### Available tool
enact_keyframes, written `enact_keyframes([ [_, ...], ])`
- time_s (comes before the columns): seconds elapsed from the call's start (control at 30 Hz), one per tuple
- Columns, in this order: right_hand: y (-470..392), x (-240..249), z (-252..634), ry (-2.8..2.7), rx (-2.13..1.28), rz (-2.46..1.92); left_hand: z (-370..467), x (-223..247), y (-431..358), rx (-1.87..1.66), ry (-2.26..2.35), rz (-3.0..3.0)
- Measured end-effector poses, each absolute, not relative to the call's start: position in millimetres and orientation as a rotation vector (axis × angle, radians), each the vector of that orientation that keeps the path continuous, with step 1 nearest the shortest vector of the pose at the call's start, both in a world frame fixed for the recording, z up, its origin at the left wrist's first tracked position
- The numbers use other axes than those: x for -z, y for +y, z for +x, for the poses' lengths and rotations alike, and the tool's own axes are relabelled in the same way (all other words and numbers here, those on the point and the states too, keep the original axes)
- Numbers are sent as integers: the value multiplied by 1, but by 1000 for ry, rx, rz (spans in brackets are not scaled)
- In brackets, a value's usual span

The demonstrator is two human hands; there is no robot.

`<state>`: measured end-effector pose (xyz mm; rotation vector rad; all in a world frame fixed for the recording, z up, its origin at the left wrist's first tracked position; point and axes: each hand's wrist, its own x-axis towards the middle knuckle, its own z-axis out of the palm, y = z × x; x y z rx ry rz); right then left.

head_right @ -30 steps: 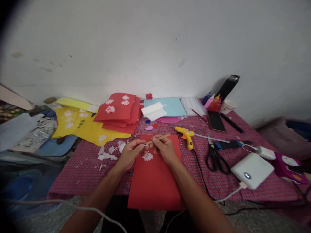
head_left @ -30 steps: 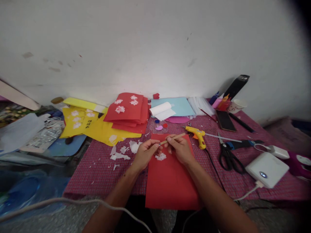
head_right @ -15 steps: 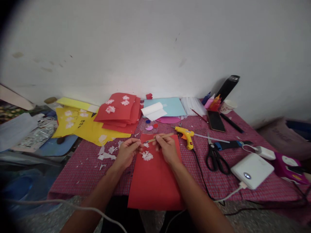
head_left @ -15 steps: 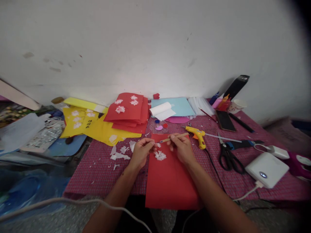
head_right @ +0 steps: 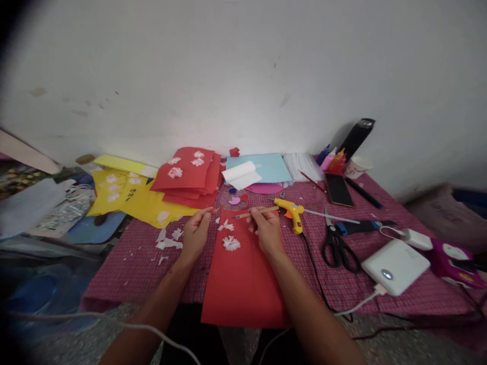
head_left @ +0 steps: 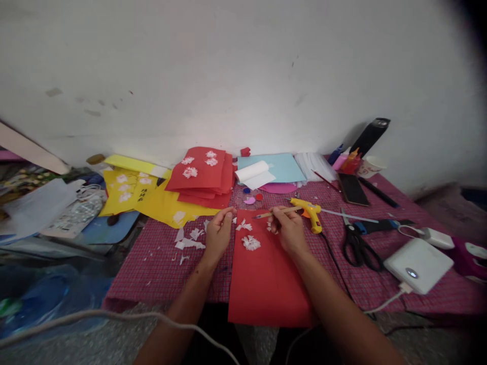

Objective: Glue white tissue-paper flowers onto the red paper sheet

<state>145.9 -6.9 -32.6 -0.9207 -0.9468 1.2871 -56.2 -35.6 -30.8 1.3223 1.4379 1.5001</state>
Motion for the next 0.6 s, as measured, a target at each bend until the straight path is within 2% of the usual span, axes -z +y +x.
enact_keyframes([
  [0.1, -7, 33, 145, -945, -1275, -932, -66, 24, -37, -1700, 1414, 1118],
  [0.2, -8, 33, 144, -950, -1275, -937, -87, 12, -40, -1752, 1412, 1024],
  [0.37, -7, 37, 145, -973, -1281, -942, -125, 4, -46, -1313, 1703, 1395],
  [0.6, -6, 38, 145, -979, -1272, -964, -135, 29, -49, -829, 1813, 2084],
])
